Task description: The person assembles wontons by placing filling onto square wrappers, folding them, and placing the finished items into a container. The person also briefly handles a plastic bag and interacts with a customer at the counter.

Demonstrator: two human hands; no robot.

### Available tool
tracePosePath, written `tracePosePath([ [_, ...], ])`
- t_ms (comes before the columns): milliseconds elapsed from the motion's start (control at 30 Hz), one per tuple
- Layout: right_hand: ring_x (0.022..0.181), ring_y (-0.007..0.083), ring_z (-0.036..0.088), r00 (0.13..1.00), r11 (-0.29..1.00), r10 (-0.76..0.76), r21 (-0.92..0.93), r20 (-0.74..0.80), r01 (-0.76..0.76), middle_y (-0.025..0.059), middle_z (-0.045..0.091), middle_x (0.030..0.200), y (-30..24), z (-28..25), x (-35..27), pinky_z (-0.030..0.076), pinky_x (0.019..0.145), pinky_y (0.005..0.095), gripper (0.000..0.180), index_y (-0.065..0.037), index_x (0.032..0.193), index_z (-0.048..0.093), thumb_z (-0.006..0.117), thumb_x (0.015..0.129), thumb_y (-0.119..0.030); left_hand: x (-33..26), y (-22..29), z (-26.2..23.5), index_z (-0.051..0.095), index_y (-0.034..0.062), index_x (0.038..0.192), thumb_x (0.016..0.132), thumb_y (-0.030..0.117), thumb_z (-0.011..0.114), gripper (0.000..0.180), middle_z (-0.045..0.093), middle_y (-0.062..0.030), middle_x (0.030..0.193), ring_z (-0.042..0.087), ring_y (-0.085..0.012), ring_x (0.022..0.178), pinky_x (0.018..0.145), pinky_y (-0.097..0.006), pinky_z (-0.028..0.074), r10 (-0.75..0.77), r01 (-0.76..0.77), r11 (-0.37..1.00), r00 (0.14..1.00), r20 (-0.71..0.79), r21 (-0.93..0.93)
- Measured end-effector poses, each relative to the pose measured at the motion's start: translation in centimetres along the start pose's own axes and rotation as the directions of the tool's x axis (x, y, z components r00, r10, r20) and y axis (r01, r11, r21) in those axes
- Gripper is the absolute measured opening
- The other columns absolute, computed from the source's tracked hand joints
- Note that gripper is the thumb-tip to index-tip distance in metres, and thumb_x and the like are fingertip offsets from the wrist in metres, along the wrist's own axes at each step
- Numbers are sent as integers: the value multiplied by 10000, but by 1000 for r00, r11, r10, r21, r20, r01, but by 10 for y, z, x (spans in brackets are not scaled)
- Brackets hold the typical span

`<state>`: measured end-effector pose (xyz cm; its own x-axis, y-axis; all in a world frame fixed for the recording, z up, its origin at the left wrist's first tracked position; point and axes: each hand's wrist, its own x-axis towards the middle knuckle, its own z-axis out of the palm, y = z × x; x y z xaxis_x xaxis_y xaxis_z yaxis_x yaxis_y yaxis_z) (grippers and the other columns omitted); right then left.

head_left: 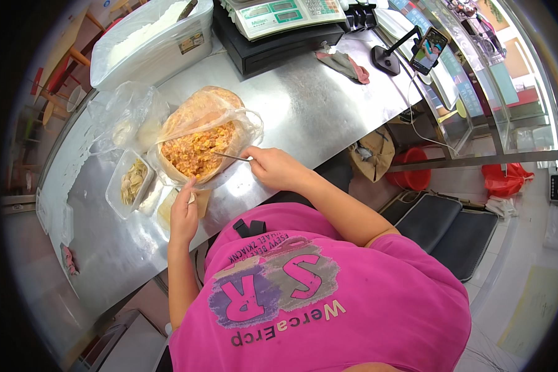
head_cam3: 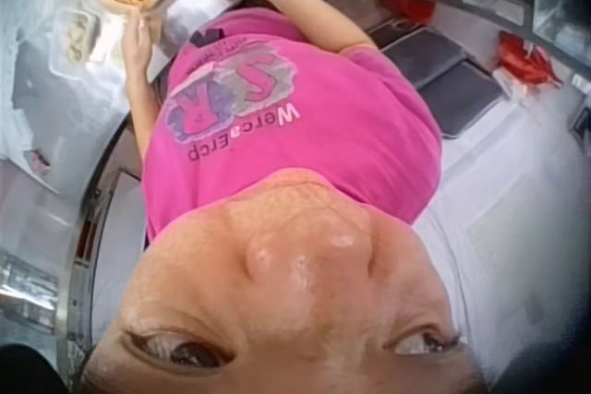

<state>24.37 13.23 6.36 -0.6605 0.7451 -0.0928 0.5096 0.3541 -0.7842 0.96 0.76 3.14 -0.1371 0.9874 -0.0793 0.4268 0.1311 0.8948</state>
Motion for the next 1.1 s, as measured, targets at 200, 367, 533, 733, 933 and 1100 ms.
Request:
tracePosePath([
  [200,806,379,578,997,997,69,-35,40,-67,221,608,843,-5,-5,-2,445,733,453,283,-36,1031,537,379,812,-120,-4,-11,-1,522,-14,991,791,-15,353,262,470,-175,1268,407,-289,1217,1017,-327,282,43,-44,997,999,26,58],
  [367,809,376,580,998,998,53,-41,29,-52,221,608,847,-5,-3,0,446,734,452,280,-33,1023,541,382,812,-123,-5,-10,-1,519,-5,955,794,-14,356,228,464,-173,1278,408,-291,1219,1011,-324,290,24,-25,999,999,25,40],
  [533,813,379,576,997,997,72,-38,31,-71,218,609,847,-3,-3,2,445,733,454,274,-34,1021,542,392,811,-126,-4,-8,-1,515,-8,947,800,-8,362,212,445,-177,1296,415,-290,1215,1004,-317,298,8,-11,999,999,48,50],
  [733,822,387,571,1000,999,19,-31,0,-19,233,602,861,6,0,3,444,741,452,270,-45,1026,546,402,813,-130,-15,-13,-3,540,-4,1053,807,4,370,299,506,-158,1232,469,-253,1157,961,-299,339,-22,22,999,1000,7,37],
  [933,829,384,574,993,993,114,4,-3,-114,246,586,860,-5,-6,0,443,715,410,278,-32,1067,537,423,829,-119,-18,-11,-15,554,19,1111,911,127,403,273,584,-40,980,531,-98,906,802,-233,419,-313,216,831,943,-110,-512],
  [1100,846,357,581,990,991,-119,-70,-77,113,210,598,930,-18,6,16,456,739,390,292,-55,1093,548,430,832,-112,-15,0,-18,513,19,1066,908,154,439,221,583,-61,972,569,-158,909,788,-300,461,-537,201,435,841,-74,-878],
])
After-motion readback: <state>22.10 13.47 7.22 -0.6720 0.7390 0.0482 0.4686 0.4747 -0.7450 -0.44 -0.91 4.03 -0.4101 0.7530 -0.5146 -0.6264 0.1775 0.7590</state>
